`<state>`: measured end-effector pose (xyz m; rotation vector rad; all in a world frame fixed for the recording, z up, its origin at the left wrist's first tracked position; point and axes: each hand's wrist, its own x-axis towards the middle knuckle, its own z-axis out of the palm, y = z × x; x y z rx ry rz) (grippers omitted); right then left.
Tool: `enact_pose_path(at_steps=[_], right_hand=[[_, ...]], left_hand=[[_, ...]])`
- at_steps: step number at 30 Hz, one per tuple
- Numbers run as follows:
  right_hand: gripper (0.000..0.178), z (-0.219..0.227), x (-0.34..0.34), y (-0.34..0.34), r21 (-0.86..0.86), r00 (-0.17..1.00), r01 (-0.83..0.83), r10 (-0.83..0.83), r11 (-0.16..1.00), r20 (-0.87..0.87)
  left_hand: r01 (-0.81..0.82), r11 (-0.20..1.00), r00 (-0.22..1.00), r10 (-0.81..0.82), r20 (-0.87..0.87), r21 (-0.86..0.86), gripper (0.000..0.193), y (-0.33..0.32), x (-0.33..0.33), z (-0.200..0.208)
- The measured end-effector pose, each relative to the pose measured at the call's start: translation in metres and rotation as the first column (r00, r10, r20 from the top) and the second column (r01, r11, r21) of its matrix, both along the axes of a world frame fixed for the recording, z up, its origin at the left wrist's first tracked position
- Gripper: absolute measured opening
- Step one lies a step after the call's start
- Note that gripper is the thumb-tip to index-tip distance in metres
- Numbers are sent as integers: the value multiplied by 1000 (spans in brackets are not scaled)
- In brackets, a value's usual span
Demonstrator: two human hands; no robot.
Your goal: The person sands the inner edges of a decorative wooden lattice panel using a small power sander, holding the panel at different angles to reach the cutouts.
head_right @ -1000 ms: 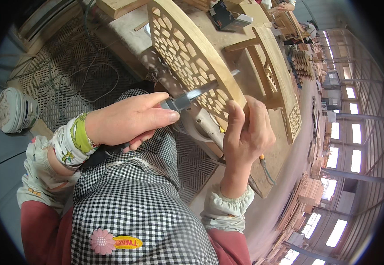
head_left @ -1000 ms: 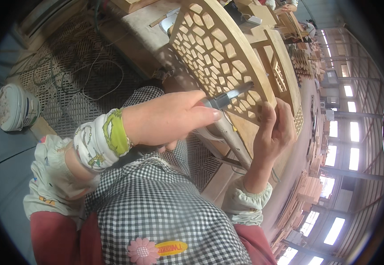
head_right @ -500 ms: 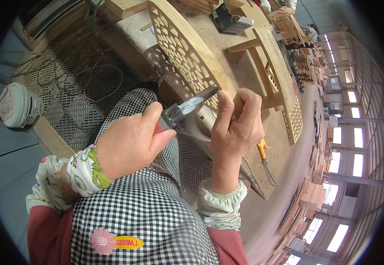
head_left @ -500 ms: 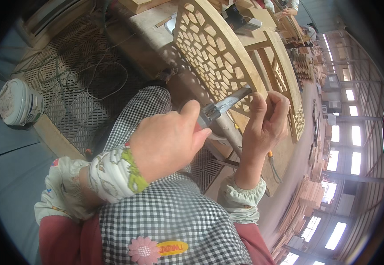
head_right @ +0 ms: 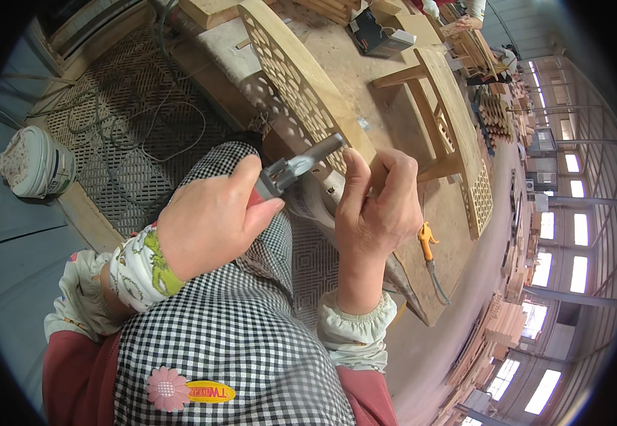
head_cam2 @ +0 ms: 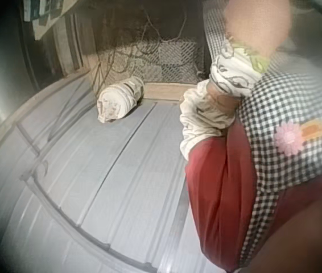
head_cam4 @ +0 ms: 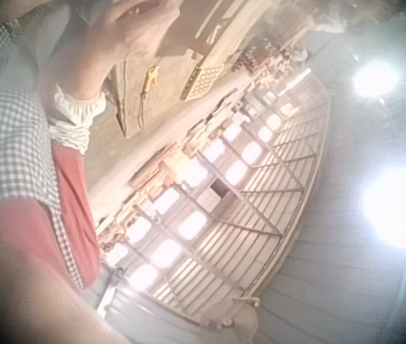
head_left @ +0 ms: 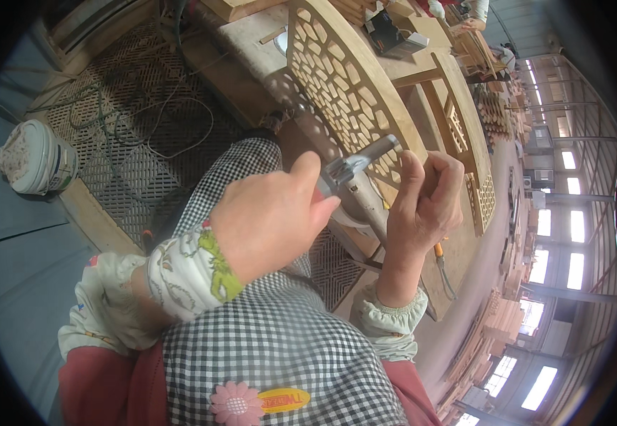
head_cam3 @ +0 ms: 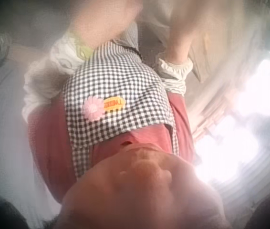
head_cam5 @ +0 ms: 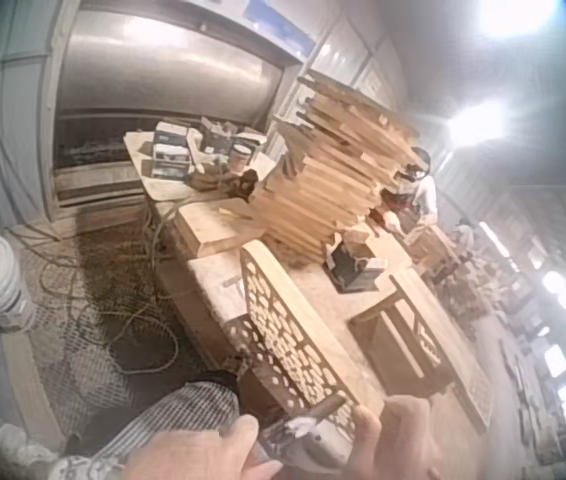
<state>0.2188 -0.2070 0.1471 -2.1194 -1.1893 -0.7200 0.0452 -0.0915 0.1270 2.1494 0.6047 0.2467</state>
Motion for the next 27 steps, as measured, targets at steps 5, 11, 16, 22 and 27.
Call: enact_pose_path(at_steps=[5, 11, 16, 22, 27], right_hand=[[26, 0, 2, 1, 29, 1000, -10, 11, 1000, -30], [25, -3, 7, 1, 30, 999, 5, -3, 1000, -53], [26, -4, 13, 4, 138, 979, -30, 57, 990, -197], [26, -9, 20, -2, 140, 984, -44, 67, 989, -162], [26, -12, 24, -1, 140, 979, -48, 74, 989, -188]], left_hand=[[44, 995, 998, -39, 58, -86, 37, 7, 3, -3], [104, 979, 992, -88, 94, -176, 36, 14, 6, -5], [229, 930, 958, -162, 235, -289, 37, 22, 11, -19], [340, 155, 907, -314, 280, -928, 35, 42, 21, -25], [342, 269, 921, -286, 265, -900, 35, 34, 29, -30]])
